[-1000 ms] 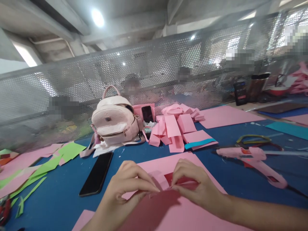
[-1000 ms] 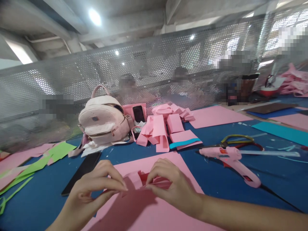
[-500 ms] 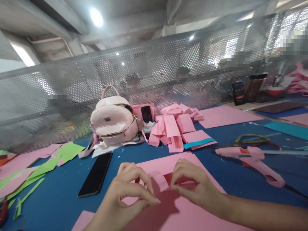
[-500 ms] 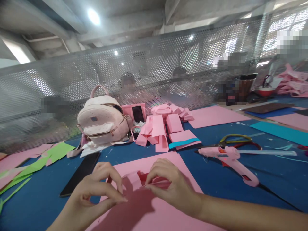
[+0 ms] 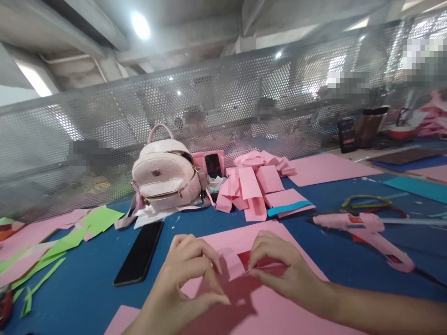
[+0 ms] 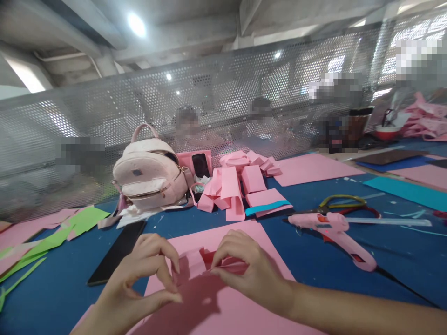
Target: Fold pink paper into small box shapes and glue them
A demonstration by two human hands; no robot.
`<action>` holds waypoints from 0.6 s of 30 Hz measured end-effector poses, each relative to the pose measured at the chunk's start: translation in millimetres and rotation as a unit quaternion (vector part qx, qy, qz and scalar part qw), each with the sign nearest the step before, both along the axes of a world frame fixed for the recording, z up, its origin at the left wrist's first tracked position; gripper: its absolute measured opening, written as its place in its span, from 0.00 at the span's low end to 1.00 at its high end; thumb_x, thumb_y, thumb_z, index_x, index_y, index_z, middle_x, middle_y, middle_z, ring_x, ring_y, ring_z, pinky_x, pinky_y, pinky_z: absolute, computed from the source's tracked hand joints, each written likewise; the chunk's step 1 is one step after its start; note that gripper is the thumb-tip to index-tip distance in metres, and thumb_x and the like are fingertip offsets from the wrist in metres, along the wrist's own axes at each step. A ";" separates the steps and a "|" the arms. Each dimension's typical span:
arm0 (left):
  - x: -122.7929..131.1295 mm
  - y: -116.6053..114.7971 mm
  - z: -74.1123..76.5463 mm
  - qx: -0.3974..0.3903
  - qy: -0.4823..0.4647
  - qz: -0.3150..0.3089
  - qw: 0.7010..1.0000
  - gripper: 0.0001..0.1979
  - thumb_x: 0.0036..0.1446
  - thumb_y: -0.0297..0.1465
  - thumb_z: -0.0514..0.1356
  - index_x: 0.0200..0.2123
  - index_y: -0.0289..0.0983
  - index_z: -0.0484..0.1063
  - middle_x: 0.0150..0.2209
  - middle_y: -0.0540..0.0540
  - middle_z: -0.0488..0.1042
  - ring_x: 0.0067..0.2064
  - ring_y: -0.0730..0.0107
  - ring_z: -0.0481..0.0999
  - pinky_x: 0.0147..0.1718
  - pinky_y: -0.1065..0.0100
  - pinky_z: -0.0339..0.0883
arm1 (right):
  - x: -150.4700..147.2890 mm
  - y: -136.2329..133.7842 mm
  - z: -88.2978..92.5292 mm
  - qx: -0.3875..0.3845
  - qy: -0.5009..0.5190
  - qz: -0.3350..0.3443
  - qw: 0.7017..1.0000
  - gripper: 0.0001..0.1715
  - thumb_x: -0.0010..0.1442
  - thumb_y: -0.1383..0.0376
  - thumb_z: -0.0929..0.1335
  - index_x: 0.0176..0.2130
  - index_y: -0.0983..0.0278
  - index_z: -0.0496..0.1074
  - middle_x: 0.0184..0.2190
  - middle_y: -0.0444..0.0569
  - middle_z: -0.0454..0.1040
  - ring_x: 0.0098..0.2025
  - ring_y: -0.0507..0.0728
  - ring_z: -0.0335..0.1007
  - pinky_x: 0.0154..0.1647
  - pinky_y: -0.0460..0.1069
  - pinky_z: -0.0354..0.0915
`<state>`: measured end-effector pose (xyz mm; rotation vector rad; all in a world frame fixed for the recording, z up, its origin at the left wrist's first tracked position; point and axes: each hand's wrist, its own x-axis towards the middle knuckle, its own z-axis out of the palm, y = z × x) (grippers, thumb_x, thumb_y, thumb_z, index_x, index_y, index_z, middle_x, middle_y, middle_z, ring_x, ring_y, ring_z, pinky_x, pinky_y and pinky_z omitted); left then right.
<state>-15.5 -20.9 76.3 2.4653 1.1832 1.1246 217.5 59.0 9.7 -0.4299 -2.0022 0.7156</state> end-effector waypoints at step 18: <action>-2.0 0.1 -7.5 0.200 0.148 0.042 0.968 0.10 0.61 0.22 0.63 0.42 0.44 0.78 0.44 0.51 0.82 0.37 0.67 0.73 0.43 0.60 0.56 | 0.0 -4.1 2.9 -0.026 0.002 0.007 1.000 0.07 0.64 0.62 0.73 0.33 0.60 0.75 0.31 0.45 0.76 0.35 0.55 0.69 0.38 0.50 0.63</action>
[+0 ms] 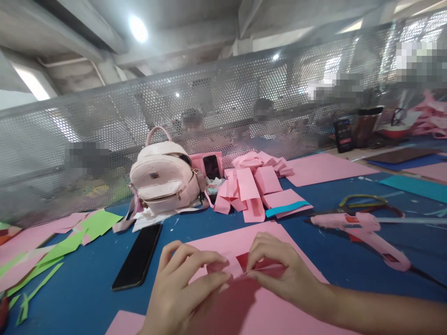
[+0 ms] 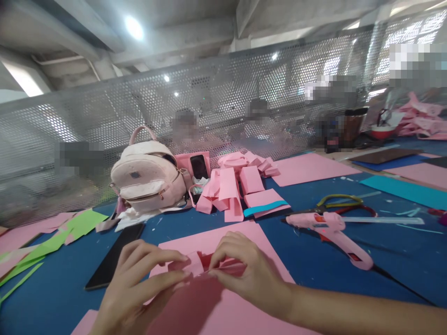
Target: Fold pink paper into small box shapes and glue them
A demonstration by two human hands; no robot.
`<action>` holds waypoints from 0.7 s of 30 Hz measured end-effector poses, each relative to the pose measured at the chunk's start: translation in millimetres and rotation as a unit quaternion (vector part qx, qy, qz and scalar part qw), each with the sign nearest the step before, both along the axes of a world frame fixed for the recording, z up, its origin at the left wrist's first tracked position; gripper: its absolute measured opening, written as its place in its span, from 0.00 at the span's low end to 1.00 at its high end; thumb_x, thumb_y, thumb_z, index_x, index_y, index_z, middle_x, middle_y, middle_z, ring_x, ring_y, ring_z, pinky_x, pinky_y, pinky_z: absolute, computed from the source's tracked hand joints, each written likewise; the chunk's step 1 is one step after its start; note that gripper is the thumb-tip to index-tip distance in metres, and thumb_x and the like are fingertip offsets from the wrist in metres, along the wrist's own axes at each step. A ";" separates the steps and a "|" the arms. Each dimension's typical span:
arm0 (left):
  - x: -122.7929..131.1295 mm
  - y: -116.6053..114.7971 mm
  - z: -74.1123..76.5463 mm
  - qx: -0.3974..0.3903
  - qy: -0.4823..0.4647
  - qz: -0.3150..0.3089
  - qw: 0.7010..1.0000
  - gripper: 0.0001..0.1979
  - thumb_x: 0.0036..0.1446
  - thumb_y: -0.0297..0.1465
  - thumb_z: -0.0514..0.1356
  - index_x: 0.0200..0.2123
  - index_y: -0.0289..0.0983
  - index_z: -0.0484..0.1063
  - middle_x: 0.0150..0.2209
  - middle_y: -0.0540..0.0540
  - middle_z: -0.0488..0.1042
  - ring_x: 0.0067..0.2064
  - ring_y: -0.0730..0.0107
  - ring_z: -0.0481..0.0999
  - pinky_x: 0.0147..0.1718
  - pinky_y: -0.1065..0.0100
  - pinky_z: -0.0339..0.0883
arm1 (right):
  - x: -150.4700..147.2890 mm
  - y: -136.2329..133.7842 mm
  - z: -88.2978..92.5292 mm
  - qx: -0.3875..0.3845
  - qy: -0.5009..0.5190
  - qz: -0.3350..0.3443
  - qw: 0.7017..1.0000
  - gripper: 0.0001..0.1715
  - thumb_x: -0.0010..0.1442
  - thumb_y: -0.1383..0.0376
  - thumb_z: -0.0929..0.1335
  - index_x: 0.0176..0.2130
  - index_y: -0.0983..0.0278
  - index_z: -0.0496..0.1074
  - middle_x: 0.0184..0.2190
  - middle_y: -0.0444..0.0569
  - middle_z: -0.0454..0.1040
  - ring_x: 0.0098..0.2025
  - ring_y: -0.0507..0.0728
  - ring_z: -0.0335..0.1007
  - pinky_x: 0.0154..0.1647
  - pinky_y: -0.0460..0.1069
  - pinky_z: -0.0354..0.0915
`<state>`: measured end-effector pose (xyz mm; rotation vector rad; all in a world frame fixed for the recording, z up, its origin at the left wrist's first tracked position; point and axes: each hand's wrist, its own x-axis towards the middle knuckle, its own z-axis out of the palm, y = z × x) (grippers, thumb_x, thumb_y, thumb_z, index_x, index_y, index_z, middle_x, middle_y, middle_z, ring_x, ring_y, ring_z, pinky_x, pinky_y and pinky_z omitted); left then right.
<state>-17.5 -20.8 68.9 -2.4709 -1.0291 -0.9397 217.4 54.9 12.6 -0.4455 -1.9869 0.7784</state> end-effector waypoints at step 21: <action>19.4 0.6 -16.1 0.181 -0.087 0.052 0.978 0.13 0.65 0.24 0.60 0.27 0.39 0.76 0.30 0.53 0.83 0.30 0.69 0.72 0.42 0.60 0.58 | -2.0 -4.8 4.0 -0.037 0.002 -0.011 0.999 0.10 0.64 0.62 0.73 0.31 0.60 0.74 0.29 0.43 0.74 0.34 0.54 0.68 0.39 0.50 0.62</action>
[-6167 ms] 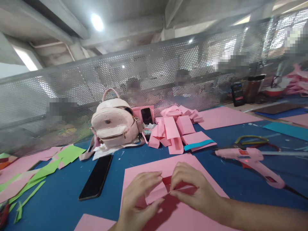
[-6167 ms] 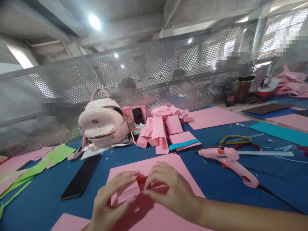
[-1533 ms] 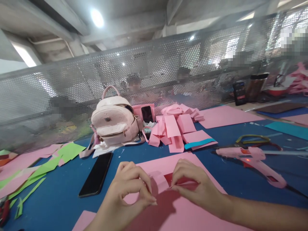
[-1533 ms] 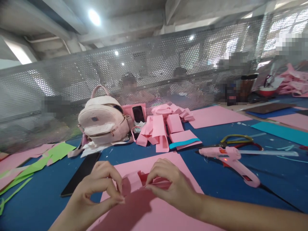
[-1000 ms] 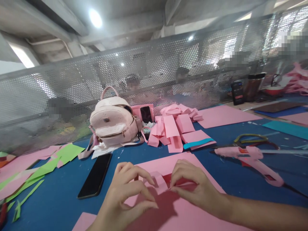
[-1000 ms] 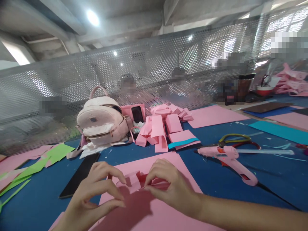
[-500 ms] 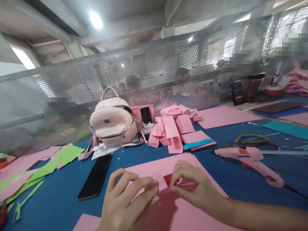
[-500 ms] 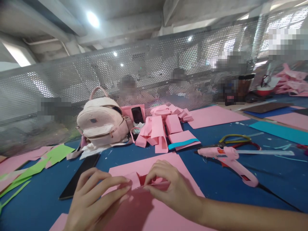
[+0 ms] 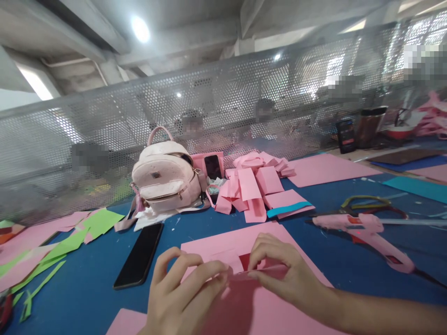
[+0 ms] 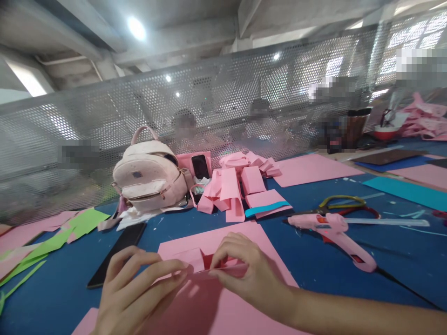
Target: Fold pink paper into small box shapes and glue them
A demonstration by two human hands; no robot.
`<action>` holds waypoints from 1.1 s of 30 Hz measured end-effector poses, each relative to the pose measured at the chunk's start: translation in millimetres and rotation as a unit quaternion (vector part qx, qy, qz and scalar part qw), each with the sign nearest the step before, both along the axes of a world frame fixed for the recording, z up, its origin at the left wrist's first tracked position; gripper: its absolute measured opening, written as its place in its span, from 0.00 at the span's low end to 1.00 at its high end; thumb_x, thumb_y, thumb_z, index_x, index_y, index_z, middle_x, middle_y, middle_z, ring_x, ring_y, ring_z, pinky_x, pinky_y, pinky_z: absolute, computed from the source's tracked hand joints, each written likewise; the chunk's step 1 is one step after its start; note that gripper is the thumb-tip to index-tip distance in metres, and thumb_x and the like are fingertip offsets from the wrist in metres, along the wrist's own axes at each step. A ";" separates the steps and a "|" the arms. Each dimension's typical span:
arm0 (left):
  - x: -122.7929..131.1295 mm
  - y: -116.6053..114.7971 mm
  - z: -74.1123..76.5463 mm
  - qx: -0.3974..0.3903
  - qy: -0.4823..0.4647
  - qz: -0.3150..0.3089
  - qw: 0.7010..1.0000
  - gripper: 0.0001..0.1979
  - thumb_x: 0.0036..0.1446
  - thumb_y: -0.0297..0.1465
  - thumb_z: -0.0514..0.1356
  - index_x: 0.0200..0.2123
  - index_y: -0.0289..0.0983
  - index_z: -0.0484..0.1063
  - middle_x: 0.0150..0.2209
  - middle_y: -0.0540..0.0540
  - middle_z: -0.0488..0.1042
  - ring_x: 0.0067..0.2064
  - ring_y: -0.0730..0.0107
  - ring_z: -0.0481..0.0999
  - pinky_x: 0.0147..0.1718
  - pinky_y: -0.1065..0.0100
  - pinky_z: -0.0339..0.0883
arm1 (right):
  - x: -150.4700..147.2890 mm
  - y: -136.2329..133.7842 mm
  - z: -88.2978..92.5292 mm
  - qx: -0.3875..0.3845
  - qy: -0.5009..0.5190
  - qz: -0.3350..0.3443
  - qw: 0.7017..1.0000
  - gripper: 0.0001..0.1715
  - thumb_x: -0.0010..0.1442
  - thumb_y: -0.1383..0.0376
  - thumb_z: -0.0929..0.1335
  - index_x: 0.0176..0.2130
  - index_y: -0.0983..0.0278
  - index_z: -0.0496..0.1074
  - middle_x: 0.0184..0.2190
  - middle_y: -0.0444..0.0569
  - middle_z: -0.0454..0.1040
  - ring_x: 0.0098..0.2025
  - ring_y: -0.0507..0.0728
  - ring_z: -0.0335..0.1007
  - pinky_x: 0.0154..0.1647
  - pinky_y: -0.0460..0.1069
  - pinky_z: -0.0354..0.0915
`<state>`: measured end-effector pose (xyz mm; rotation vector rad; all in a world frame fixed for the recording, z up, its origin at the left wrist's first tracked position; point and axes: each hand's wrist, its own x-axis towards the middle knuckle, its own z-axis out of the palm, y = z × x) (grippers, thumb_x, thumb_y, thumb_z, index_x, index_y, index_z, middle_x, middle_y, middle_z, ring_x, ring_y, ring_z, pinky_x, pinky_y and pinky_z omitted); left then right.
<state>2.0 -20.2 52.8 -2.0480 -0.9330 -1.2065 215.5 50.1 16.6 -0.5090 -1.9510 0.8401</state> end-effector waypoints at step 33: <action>-2.0 -3.1 5.4 -0.038 -0.004 -0.041 0.998 0.14 0.67 0.30 0.61 0.27 0.39 0.75 0.30 0.54 0.82 0.31 0.72 0.74 0.46 0.59 0.59 | 0.5 3.3 -2.5 0.007 -0.008 -0.007 1.000 0.10 0.65 0.62 0.72 0.31 0.61 0.74 0.30 0.45 0.75 0.35 0.55 0.69 0.38 0.50 0.63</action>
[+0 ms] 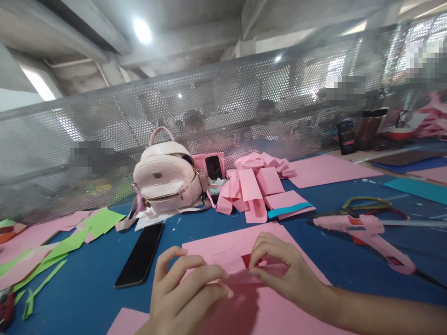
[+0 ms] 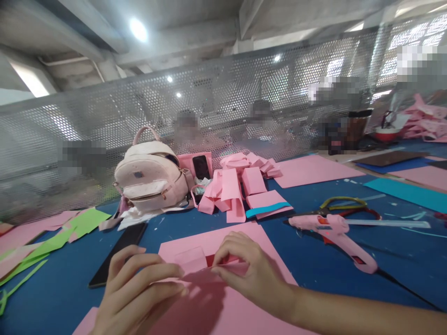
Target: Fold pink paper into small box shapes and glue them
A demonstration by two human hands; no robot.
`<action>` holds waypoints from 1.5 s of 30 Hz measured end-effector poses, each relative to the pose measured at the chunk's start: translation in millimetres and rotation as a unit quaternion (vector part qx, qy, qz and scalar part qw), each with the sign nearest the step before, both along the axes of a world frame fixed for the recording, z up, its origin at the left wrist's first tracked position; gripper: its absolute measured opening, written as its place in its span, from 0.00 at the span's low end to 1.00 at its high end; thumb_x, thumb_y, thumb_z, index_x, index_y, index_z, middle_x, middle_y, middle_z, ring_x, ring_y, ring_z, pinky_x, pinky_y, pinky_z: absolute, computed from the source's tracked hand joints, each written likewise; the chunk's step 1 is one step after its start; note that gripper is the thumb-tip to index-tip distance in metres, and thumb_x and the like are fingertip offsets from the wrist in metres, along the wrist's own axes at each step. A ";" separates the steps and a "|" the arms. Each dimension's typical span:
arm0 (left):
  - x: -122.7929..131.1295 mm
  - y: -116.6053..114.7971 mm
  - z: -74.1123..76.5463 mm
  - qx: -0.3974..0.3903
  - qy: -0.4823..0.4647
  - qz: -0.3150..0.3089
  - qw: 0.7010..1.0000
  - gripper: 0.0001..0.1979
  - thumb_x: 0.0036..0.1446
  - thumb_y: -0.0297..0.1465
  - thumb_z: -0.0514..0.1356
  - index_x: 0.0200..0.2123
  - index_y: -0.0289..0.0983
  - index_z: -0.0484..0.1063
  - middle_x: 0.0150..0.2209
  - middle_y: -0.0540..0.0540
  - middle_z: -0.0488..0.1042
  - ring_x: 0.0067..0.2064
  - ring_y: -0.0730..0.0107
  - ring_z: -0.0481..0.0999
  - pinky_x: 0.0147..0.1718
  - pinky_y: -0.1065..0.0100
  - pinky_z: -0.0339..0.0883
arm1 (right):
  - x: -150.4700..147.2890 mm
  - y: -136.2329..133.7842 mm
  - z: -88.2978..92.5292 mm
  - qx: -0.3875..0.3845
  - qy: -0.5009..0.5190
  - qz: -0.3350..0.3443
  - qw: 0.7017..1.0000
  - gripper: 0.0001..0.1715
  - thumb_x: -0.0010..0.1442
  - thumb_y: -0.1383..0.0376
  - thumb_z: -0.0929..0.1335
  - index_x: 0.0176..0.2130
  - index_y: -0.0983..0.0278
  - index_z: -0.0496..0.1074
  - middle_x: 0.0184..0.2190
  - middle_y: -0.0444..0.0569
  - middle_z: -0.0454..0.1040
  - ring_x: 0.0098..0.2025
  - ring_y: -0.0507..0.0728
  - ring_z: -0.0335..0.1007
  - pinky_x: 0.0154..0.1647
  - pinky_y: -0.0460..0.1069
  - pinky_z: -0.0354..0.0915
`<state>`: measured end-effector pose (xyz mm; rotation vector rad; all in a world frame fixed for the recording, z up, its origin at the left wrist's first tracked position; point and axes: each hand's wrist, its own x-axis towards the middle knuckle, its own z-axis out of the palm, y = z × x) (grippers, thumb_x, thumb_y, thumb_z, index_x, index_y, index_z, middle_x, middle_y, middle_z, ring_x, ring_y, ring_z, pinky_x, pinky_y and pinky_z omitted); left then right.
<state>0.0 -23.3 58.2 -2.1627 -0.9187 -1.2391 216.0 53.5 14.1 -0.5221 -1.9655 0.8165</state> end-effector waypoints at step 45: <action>-9.0 -7.4 9.5 -0.083 -0.004 -0.064 0.994 0.09 0.67 0.24 0.59 0.34 0.37 0.76 0.33 0.51 0.83 0.28 0.74 0.78 0.39 0.62 0.64 | 1.2 1.8 -3.2 0.015 -0.009 0.001 1.000 0.11 0.66 0.61 0.71 0.31 0.61 0.73 0.29 0.46 0.74 0.34 0.56 0.68 0.37 0.51 0.63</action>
